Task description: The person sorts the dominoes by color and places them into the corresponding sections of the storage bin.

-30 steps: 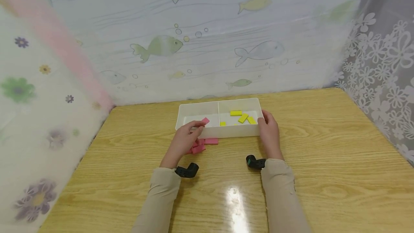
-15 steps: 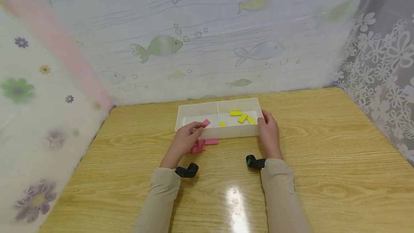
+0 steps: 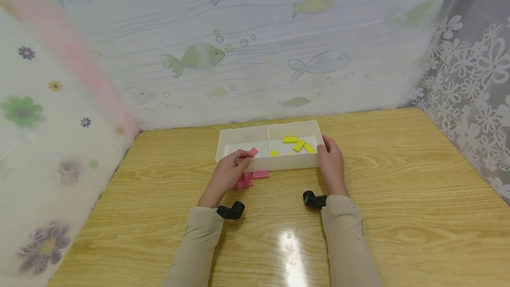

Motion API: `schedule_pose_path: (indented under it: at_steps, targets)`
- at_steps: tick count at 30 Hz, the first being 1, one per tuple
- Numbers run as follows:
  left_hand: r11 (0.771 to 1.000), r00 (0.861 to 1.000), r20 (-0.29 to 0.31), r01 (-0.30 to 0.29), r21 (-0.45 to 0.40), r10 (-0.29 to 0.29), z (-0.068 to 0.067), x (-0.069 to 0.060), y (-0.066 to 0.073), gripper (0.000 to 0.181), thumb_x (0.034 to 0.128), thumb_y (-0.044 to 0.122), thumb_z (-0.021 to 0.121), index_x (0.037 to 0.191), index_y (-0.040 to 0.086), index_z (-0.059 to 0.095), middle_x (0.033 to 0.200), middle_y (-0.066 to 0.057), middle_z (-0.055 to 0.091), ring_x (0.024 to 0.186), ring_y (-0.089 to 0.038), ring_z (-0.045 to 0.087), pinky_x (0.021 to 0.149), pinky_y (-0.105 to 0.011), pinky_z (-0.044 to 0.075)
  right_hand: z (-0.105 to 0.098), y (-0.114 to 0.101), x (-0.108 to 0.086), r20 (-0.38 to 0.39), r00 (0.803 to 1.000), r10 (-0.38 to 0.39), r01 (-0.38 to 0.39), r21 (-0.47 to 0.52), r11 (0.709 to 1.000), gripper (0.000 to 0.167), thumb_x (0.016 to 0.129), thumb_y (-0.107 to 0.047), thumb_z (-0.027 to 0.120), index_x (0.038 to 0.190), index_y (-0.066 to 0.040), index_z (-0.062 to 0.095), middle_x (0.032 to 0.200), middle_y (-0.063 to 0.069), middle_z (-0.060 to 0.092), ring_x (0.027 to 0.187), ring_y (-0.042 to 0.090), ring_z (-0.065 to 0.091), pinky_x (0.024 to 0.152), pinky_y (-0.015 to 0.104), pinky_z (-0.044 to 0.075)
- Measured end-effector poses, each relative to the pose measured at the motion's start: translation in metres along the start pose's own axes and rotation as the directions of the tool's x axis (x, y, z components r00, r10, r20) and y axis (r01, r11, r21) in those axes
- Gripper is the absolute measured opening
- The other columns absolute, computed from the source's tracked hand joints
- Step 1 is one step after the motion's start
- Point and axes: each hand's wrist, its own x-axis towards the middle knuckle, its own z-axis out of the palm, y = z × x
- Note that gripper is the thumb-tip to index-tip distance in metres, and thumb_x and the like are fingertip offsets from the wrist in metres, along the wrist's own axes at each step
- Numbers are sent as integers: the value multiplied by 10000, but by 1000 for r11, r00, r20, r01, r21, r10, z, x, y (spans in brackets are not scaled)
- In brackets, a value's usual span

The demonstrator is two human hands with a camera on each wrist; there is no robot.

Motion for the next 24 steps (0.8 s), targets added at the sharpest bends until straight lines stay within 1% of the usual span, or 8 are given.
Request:
schedule_pose_path:
  at_steps: [6,10,14,20,24]
  targets:
    - [994,999,-6,-41,105,41,1,2,-1,255,917,338,458,1106,229,590,970,81,572,666,-116,526,616,-277,436,0,0,0,5,1000,3,-3,7,1000,484,948,-301,323,1387,-97,311,1394,82,329,1257,233,291,1009,423,245]
    - [990,998,-8,-54,131,56,0,1,-1,265,916,356,459,1106,225,590,1011,70,567,701,-115,527,642,-279,439,0,-1,0,5,1000,2,-2,11,1000,478,948,-294,324,1384,-97,316,1390,82,336,1250,231,299,1005,421,251]
    - [990,998,-8,-59,129,61,0,1,-1,271,916,358,464,1116,222,588,1027,62,561,712,-114,526,658,-279,438,1,-1,0,3,1000,4,-4,20,1000,474,947,-284,325,1382,-95,318,1387,84,339,1243,227,306,1003,415,255]
    - [994,999,-5,-46,95,47,0,0,0,255,916,343,470,1108,219,582,1006,69,544,678,-113,531,635,-279,435,1,-1,-1,6,1000,9,-9,17,1000,477,950,-287,324,1388,-99,308,1395,81,328,1250,230,296,1005,422,249]
    - [995,999,-6,-50,91,51,0,0,0,265,915,334,471,1123,211,579,1017,71,541,688,-113,533,636,-285,438,1,-1,-1,5,1000,10,-10,14,1000,479,950,-290,325,1390,-101,304,1396,82,326,1248,234,299,1004,425,252]
